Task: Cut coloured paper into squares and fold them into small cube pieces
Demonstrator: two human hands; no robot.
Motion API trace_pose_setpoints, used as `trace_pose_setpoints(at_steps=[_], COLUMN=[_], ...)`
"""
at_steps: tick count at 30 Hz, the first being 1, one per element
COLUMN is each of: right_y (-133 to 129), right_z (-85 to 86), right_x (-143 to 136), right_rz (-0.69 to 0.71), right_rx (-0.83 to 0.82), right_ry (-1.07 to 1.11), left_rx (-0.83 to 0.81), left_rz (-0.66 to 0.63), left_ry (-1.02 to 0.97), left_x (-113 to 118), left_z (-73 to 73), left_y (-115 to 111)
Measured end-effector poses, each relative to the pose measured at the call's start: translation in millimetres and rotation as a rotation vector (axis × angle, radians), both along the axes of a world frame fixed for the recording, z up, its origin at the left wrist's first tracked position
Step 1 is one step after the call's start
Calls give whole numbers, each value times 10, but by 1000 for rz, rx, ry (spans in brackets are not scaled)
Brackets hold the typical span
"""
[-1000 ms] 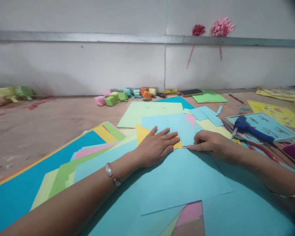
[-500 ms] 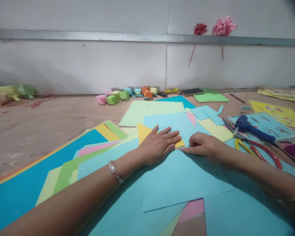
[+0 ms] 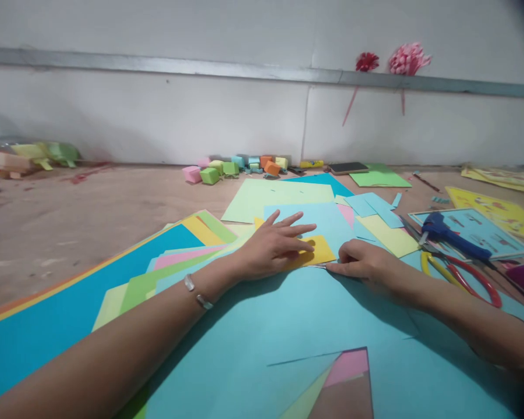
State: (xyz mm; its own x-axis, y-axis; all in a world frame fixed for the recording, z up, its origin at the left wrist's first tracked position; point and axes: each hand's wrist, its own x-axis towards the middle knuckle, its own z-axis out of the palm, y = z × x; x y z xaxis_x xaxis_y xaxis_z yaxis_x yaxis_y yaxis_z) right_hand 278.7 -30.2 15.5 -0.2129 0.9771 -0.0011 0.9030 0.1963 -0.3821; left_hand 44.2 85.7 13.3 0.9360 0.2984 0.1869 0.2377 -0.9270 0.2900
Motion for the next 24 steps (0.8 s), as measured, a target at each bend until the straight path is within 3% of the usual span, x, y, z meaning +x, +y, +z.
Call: trace_pose_setpoints(at_steps=[2, 8, 12, 14, 18, 24], right_y=[-9, -67, -60, -42, -12, -3], right_z=[3, -138, -179, -147, -43, 156], right_x=[-12, 80, 0, -113, -315, -304], right_rz=[-21, 264, 327, 266, -6, 16], right_rx=[-5, 257, 318, 255, 40, -61], right_ry=[10, -63, -46, 9, 103, -6], left_rx=[50, 24, -16, -35, -50, -54], left_rz=[-34, -22, -31, -33, -34, -38], left_ry=[76, 206, 217, 223, 214, 213], left_x=[-91, -140, -127, -131, -139, -135], left_z=[-27, -103, -82, -81, -100, -91], left_y=[46, 76, 71, 73, 83, 84])
